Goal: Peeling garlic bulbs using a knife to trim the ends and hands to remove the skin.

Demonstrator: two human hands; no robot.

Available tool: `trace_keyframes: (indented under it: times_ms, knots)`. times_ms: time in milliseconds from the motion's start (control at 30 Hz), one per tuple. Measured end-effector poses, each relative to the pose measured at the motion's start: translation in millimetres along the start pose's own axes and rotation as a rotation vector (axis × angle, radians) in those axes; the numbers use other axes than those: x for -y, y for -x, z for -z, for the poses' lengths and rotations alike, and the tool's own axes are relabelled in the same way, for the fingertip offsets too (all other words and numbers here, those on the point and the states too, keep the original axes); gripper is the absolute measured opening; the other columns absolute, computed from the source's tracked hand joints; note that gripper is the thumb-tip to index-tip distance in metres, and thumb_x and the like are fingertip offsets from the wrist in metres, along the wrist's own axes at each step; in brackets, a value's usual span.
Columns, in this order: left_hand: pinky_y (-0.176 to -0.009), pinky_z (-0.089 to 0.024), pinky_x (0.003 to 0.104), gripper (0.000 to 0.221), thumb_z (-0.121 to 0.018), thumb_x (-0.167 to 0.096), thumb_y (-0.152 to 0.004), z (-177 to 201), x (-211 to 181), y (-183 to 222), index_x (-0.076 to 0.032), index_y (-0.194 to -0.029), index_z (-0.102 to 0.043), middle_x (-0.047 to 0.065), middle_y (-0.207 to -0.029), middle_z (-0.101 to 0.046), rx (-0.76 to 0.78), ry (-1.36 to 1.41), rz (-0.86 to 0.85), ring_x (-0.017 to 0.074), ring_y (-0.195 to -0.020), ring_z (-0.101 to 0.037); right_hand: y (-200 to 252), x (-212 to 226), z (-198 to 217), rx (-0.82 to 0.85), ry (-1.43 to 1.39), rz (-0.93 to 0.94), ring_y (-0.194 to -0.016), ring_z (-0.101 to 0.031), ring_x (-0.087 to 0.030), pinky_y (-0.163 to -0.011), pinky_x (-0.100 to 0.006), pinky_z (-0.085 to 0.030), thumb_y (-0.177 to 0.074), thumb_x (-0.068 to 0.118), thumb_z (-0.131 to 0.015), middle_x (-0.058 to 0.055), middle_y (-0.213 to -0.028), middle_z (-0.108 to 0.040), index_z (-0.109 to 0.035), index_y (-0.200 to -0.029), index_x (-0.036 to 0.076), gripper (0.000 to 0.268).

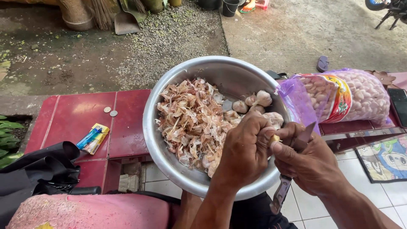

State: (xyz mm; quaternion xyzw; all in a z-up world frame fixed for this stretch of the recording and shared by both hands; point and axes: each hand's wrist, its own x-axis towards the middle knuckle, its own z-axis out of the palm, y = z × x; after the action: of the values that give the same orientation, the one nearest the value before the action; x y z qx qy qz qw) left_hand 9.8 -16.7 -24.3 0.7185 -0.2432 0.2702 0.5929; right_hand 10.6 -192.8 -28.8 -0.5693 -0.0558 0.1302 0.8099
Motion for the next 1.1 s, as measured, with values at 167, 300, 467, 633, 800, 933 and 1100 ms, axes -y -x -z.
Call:
trace_keyframes:
  times_ms: [167, 300, 467, 633, 800, 933, 1100]
  knots:
    - [-0.063, -0.047, 0.043, 0.021, -0.042, -0.024, -0.109, 11.4, -5.0, 0.6, -0.008, -0.101, -0.052, 0.010, -0.087, -0.061, 0.036, -0.039, 0.137, 0.0281, -0.072, -0.061, 4.9, 10.2, -11.9, -0.066, 0.298, 0.101, -0.043, -0.039, -0.011, -0.038, -0.027, -0.029, -0.083, 0.003, -0.076, -0.010, -0.060, -0.059, -0.069, -0.113, -0.006, 0.032]
    - [-0.052, -0.048, 0.045, 0.016, -0.055, -0.017, -0.104, 28.5, -25.5, -7.3, -0.005, -0.113, -0.061, 0.012, -0.094, -0.062, 0.021, -0.253, -0.117, 0.0321, -0.066, -0.063, 6.0, 16.6, -7.8, -0.287, 0.642, 0.044, -0.056, -0.051, -0.011, -0.049, -0.024, -0.041, -0.080, 0.006, -0.084, -0.006, -0.070, -0.071, -0.079, -0.107, 0.000, 0.027]
    - [-0.050, -0.048, 0.042, 0.015, -0.057, -0.011, -0.096, 26.3, -27.8, -5.3, -0.002, -0.107, -0.062, 0.014, -0.088, -0.060, 0.068, -0.419, -0.190, 0.0295, -0.065, -0.061, 7.7, 23.9, -21.0, -0.334, 0.993, 0.144, -0.077, -0.073, -0.007, -0.071, -0.022, -0.058, -0.078, 0.012, -0.085, -0.002, -0.089, -0.084, -0.081, -0.104, 0.010, 0.027]
    - [-0.055, -0.046, 0.049, 0.015, -0.055, -0.009, -0.087, 22.4, -22.6, -3.5, 0.000, -0.099, -0.054, 0.017, -0.088, -0.055, 0.092, -0.409, -0.168, 0.0375, -0.071, -0.058, 10.1, 23.7, -17.5, -0.298, 1.298, 0.289, -0.068, -0.075, -0.009, -0.063, -0.029, -0.057, -0.079, 0.023, -0.078, 0.000, -0.085, -0.084, -0.081, -0.108, 0.018, 0.029]
    - [-0.055, -0.045, 0.049, 0.016, -0.047, -0.018, -0.100, 18.6, -10.6, -0.7, -0.004, -0.106, -0.052, 0.015, -0.094, -0.058, 0.088, -0.308, -0.102, 0.0372, -0.070, -0.060, 16.7, 32.1, -24.7, -0.302, 1.254, 0.304, -0.052, -0.062, -0.005, -0.055, -0.025, -0.050, -0.080, 0.029, -0.083, 0.005, -0.069, -0.080, -0.081, -0.108, 0.020, 0.030]
    - [-0.053, -0.041, 0.051, 0.009, -0.047, -0.016, -0.098, 21.3, -9.0, -0.7, -0.007, -0.097, -0.047, 0.013, -0.085, -0.051, 0.097, -0.220, -0.063, 0.0358, -0.066, -0.055, 16.6, 38.1, -26.4, -0.254, 1.213, 0.290, -0.045, -0.058, -0.004, -0.049, -0.024, -0.049, -0.079, 0.026, -0.084, 0.006, -0.066, -0.081, -0.082, -0.108, 0.019, 0.030]
    - [-0.067, -0.059, 0.043, 0.042, -0.060, 0.002, -0.083, 38.7, -29.9, -6.6, -0.009, -0.124, -0.063, 0.013, -0.110, -0.070, 0.123, -0.189, -0.187, 0.0313, -0.086, -0.072, 13.2, 37.0, -15.0, -0.201, 1.305, 0.300, -0.049, -0.042, -0.009, -0.048, -0.032, -0.039, -0.081, 0.033, -0.083, 0.004, -0.050, -0.052, -0.078, -0.085, 0.018, 0.016]
